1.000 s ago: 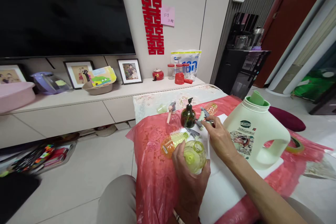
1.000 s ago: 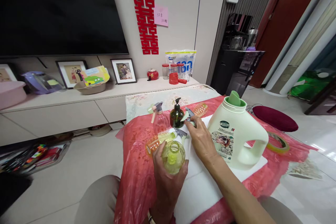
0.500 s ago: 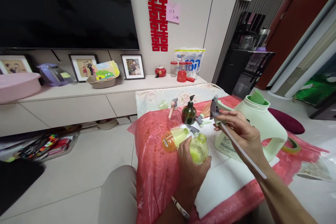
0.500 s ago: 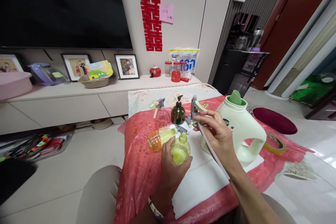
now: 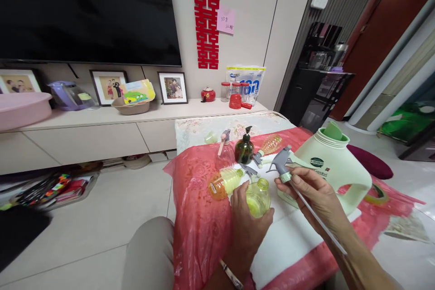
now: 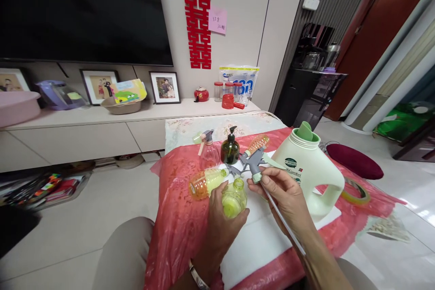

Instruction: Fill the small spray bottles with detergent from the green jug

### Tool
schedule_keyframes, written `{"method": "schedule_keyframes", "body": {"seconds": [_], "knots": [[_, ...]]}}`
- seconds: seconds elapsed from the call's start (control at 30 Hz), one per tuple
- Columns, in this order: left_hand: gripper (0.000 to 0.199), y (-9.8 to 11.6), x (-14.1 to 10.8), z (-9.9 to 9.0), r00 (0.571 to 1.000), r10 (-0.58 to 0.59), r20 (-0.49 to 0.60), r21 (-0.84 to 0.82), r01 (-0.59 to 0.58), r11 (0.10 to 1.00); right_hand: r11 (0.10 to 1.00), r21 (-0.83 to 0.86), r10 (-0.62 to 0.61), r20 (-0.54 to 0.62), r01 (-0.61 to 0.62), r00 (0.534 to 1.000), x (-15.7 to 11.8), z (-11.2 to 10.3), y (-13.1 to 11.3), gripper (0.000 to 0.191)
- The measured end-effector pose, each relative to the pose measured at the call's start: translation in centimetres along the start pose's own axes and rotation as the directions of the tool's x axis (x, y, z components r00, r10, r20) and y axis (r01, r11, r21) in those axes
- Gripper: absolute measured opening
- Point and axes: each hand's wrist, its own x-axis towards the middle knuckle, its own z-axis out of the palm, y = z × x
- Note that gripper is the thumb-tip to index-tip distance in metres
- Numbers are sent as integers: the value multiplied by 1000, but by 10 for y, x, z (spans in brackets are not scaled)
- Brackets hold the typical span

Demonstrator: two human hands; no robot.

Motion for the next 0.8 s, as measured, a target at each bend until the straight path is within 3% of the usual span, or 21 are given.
{"method": "schedule_keyframes", "body": {"seconds": [0.23,0.4,0.57,0.8], "knots": [[78,1,0,-1,1000,-21,19,-17,21,1000,993,112,-33,-82,42,996,7,3,-15,58],[78,3,1,-1,999,-27,40,-52,29,998,983,181,8,-88,8,996,11,8,-19,61],[79,5,2,-3,997,-41,69,-95,47,994,970,240,-36,43,25,998,15,13,-26,48],[80,10,3,-6,989,-47,144,-146,68,987,892,440,-125,27,100,992,20,28,-35,31]]}}
